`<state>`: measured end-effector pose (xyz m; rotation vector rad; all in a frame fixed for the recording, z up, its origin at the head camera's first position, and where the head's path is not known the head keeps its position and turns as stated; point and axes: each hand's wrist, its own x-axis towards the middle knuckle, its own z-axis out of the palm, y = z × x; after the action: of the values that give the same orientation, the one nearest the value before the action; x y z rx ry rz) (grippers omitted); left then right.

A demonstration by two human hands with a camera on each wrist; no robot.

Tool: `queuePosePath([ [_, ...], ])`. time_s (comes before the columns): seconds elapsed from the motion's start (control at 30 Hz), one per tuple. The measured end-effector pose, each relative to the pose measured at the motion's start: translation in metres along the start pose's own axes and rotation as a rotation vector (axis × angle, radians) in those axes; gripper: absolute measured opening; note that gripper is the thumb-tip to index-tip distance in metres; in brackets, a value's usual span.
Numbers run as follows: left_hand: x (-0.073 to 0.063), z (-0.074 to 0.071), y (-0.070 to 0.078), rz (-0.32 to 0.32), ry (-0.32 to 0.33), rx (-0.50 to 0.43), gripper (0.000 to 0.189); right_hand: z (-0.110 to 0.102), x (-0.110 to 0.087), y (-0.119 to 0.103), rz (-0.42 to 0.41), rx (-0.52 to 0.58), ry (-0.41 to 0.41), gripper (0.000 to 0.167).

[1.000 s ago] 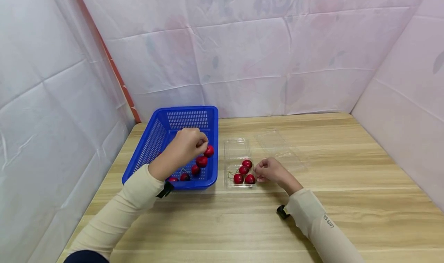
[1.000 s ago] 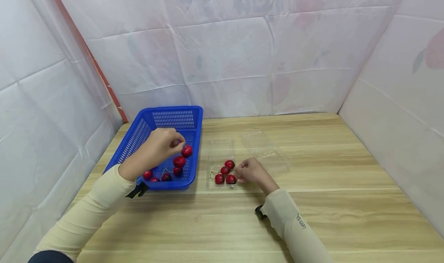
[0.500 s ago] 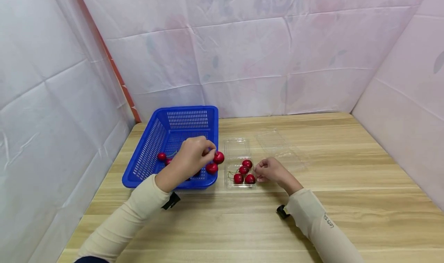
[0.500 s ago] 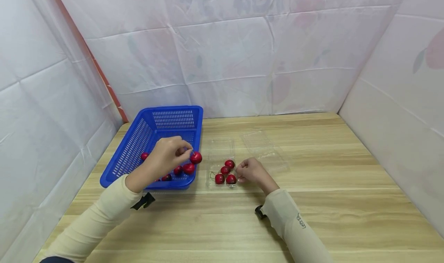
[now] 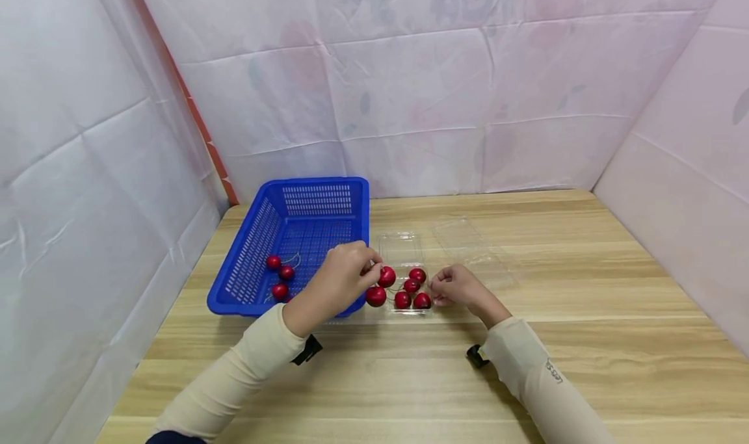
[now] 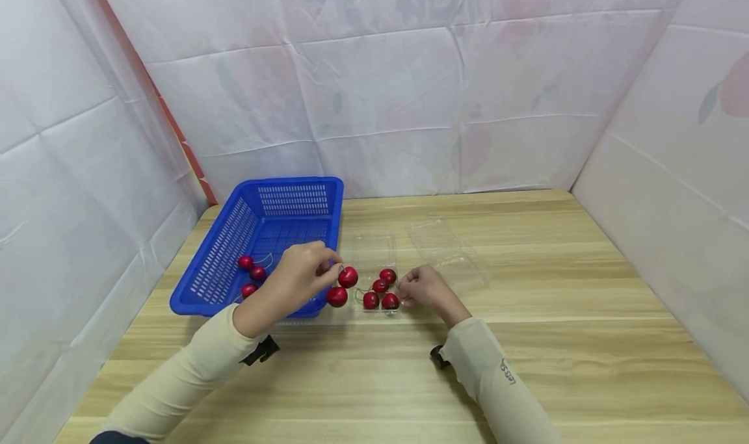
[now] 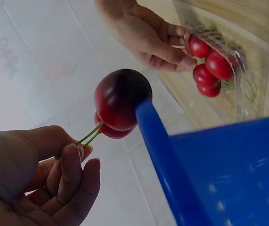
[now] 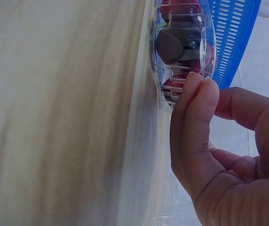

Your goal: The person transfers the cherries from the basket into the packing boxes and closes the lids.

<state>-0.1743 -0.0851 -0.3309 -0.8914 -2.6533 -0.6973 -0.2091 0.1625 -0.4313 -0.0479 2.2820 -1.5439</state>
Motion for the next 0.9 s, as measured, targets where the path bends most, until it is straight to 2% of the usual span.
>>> queuePosePath([
  [0.27,0.003,0.009,0.016,0.008,0.016,0.027,0.01,-0.001,0.001,0.002,-0.002,0.0,0.0,0.018],
  [0.43,0.005,0.018,0.025,0.021,0.022,0.084,0.009,-0.001,0.002,0.003,-0.009,0.006,0.001,0.018],
  [0.67,0.006,0.031,0.029,0.058,0.075,0.203,0.01,-0.002,0.002,0.004,-0.025,0.019,-0.003,0.019],
  [0.9,0.007,0.046,0.027,0.041,0.097,0.283,0.009,-0.002,0.001,0.004,-0.024,0.0,-0.006,0.018],
])
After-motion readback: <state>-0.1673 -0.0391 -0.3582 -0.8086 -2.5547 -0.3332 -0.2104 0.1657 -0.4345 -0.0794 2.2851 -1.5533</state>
